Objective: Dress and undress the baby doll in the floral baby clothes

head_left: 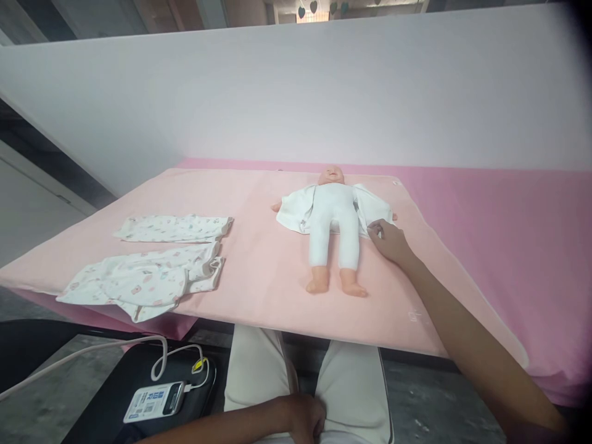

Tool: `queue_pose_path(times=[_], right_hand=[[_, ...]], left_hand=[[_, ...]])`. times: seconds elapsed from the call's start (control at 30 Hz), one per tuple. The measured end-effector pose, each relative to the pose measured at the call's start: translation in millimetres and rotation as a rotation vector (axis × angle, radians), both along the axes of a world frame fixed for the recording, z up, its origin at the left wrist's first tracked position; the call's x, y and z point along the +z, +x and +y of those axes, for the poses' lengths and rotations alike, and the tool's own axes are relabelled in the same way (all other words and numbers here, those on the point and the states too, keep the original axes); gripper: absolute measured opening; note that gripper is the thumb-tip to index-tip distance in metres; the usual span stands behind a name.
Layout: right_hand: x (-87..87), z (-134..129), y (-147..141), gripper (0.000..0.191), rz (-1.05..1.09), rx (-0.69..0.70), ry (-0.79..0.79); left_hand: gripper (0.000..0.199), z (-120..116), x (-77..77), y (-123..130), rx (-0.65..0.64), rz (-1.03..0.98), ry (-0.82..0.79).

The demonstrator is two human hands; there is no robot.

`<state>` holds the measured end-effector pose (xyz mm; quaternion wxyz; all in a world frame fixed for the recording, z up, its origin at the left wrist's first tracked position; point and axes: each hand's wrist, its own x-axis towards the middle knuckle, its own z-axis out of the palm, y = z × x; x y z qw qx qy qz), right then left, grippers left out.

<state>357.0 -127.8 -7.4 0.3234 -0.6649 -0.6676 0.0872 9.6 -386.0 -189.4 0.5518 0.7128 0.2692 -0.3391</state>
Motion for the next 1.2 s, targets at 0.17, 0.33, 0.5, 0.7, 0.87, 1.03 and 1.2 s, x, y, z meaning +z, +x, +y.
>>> queue_pose_path(times=[0.17,0.33,0.5,0.7,0.87,1.03,1.2], right_hand=[[-0.2,0,0,0.03,-0.016,0.004,-0.01],[-1.2,1,1,0.029,-0.014,0.001,-0.021],[-1.7,2,1,0.031,-0.018,0.0,-0.016],[-0.3,1,1,0.03,-0.02,0.002,-0.019],[1.5,-1,-1,0.031,-0.005,0.008,-0.029],[3.0,-3,-1,0.03,-0.008,0.018,-0.013],[4.1,-4,-1,0.031,-0.008,0.025,-0.038]], left_hand=[[0.035,-1,1.0,4,-0.022,0.135,0.042],[0.035,-3,-2.6,13,-0.057,0.137,0.083],[0.037,-4,-1.7,21,-0.121,0.164,0.146],[0.036,-3,4.1,17,-0.101,0.165,0.163],[0.036,-3,-3.8,17,-0.148,0.25,0.169],[0.039,-1,-10.6,15,-0.136,0.208,0.17],[0.036,1,-8.8,13,-0.102,0.209,0.112]])
